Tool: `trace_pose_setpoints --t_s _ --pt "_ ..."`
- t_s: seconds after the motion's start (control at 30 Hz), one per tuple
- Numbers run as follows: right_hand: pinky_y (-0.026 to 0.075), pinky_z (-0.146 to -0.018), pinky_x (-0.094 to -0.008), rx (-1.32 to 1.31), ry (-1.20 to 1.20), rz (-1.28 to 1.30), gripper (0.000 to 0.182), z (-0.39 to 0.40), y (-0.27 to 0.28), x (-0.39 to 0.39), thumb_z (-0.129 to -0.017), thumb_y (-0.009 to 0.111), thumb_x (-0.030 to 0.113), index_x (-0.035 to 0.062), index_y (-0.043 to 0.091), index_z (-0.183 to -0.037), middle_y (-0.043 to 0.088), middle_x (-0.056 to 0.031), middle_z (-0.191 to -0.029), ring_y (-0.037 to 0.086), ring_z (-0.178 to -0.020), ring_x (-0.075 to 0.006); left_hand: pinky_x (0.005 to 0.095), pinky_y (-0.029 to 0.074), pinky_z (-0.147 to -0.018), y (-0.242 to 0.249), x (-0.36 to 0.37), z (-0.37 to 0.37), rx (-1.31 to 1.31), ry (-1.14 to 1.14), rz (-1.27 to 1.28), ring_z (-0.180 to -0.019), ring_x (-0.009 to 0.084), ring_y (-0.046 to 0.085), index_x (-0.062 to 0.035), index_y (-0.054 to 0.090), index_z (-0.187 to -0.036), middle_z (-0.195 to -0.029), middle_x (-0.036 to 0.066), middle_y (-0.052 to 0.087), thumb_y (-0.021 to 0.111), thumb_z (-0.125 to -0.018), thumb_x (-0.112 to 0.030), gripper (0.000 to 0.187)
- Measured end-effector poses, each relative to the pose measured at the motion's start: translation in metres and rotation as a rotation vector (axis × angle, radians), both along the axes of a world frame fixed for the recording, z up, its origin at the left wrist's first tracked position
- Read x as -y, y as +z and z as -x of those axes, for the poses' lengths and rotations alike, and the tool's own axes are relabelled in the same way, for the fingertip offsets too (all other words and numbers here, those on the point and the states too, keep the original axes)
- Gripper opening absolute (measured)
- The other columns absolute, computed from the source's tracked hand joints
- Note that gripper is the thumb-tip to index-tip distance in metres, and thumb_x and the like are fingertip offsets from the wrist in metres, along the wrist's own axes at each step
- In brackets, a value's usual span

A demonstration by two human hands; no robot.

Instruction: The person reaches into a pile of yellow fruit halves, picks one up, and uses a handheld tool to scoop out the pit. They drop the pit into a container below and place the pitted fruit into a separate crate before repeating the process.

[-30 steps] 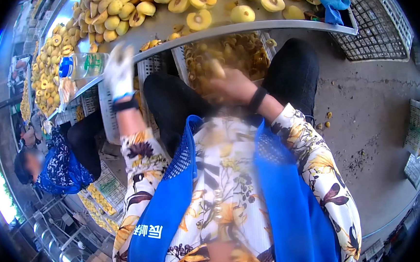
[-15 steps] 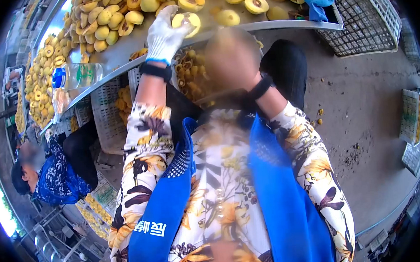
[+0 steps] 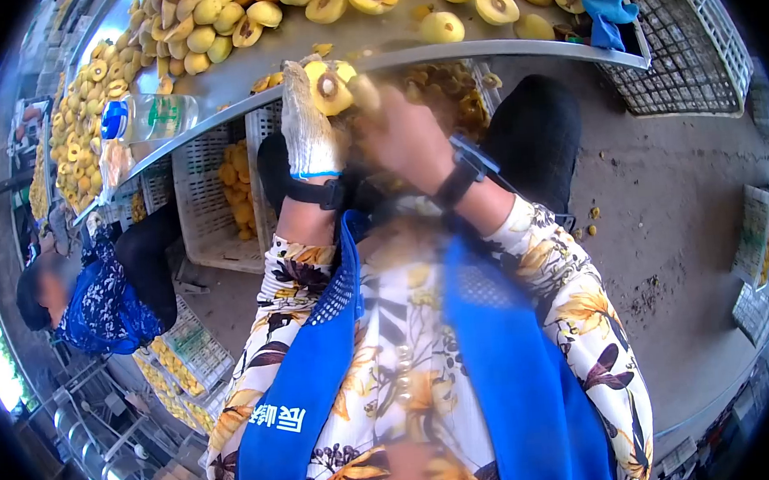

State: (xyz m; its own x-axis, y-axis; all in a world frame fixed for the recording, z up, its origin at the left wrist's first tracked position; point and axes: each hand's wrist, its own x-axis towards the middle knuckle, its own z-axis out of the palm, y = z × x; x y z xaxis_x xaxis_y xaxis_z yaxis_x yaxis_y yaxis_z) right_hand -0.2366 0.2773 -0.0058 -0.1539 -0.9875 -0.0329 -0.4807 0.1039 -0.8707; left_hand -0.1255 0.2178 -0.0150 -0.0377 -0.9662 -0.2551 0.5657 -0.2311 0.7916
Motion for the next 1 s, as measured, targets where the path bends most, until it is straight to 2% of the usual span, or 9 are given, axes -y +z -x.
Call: trace_pose_setpoints --t_s 0.17,0.27,0.37,0.47,0.57,0.7,0.83,0.87,1.0 --pt "0.045 -0.06 -0.045 0.004 0.086 -0.065 0.03 0.003 -0.006 -0.007 -0.079 0.059 0.021 -0.0012 0.047 -0.095 0.057 -0.0262 -0.072 0.057 -0.072 -0.0427 0.0278 0.048 -0.075 0.019 -0.01 0.01 0.163 -0.071 0.198 -0.088 0.0166 0.057 -0.0037 0.051 -0.111 -0.098 0.009 0.058 0.044 -0.093 -0.037 0.039" --pt "0.045 -0.06 -0.0458 0.048 0.072 -0.005 0.028 0.002 -0.006 -0.009 -0.08 0.058 0.02 -0.0023 0.045 -0.092 0.057 -0.0269 -0.072 0.057 -0.072 -0.0429 0.0241 0.049 -0.062 0.01 -0.01 0.015 0.099 -0.04 0.27 -0.072 0.0123 0.058 -0.0035 0.053 -0.104 -0.091 0.008 0.061 0.051 -0.091 -0.029 0.029" --pt "0.045 -0.06 -0.0462 0.057 0.035 -0.071 0.026 -0.001 -0.005 -0.011 -0.08 0.057 0.018 -0.0029 0.045 -0.09 0.057 -0.0273 -0.071 0.056 -0.071 -0.0435 0.0229 0.048 -0.06 0.015 -0.013 0.015 0.095 -0.085 0.272 -0.071 0.0103 0.056 -0.0029 0.053 -0.104 -0.088 0.006 0.061 0.051 -0.091 -0.028 0.028" --pt "0.045 -0.062 -0.0458 0.052 0.107 -0.088 0.024 -0.001 0.0 -0.013 -0.08 0.056 0.016 -0.0034 0.045 -0.091 0.057 -0.0274 -0.071 0.056 -0.071 -0.0445 0.0251 0.048 -0.074 0.018 -0.012 0.013 0.245 -0.06 0.196 -0.084 0.0146 0.057 0.0004 0.054 -0.107 -0.093 0.009 0.06 0.047 -0.093 -0.028 0.032" --pt "0.046 -0.062 -0.0443 -0.007 0.221 -0.123 0.023 0.001 -0.001 -0.012 -0.08 0.056 0.014 -0.004 0.046 -0.091 0.057 -0.0278 -0.073 0.056 -0.072 -0.0442 0.0244 0.048 -0.068 0.014 0.003 -0.004 0.283 -0.244 0.102 -0.079 0.014 0.058 0.0006 0.057 -0.102 -0.087 0.009 0.061 0.05 -0.091 -0.026 0.029" --pt "0.047 -0.06 -0.0392 0.004 0.311 -0.111 0.026 0.003 -0.011 -0.007 -0.08 0.058 0.017 -0.0044 0.048 -0.091 0.059 -0.022 -0.071 0.06 -0.065 -0.033 0.0247 0.048 -0.063 0.002 0.018 -0.016 0.122 -0.386 -0.088 -0.071 0.0154 0.059 -0.0003 0.057 -0.095 -0.084 0.01 0.061 0.054 -0.088 -0.027 0.027" --pt "0.046 -0.051 -0.0325 0.283 0.195 -0.163 0.028 -0.009 -0.024 -0.011 -0.081 0.058 0.021 -0.004 0.05 -0.09 0.059 -0.0149 -0.066 0.058 -0.056 -0.0188 0.0287 0.05 -0.056 0.005 -0.004 0.0 0.221 -0.082 0.118 -0.064 0.0189 0.059 -0.0008 0.055 -0.094 -0.077 0.01 0.06 0.053 -0.089 -0.03 0.029" --pt "0.045 -0.049 -0.0308 0.339 0.198 -0.19 0.028 -0.013 -0.02 -0.013 -0.082 0.057 0.022 -0.0039 0.051 -0.09 0.058 -0.0132 -0.064 0.057 -0.053 -0.016 0.0304 0.05 -0.053 -0.003 0.002 -0.001 0.167 -0.038 0.032 -0.063 0.0203 0.059 -0.0007 0.055 -0.093 -0.075 0.012 0.06 0.054 -0.088 -0.03 0.029" --pt "0.041 -0.04 -0.0281 0.409 0.166 -0.317 0.022 -0.018 0.003 -0.014 -0.082 0.053 0.017 -0.0035 0.049 -0.087 0.055 -0.0092 -0.058 0.053 -0.043 -0.0146 0.0288 0.049 -0.05 -0.022 0.013 -0.012 -0.111 -0.165 -0.179 -0.06 0.0206 0.059 -0.0001 0.056 -0.091 -0.074 0.014 0.06 0.056 -0.087 -0.026 0.026"
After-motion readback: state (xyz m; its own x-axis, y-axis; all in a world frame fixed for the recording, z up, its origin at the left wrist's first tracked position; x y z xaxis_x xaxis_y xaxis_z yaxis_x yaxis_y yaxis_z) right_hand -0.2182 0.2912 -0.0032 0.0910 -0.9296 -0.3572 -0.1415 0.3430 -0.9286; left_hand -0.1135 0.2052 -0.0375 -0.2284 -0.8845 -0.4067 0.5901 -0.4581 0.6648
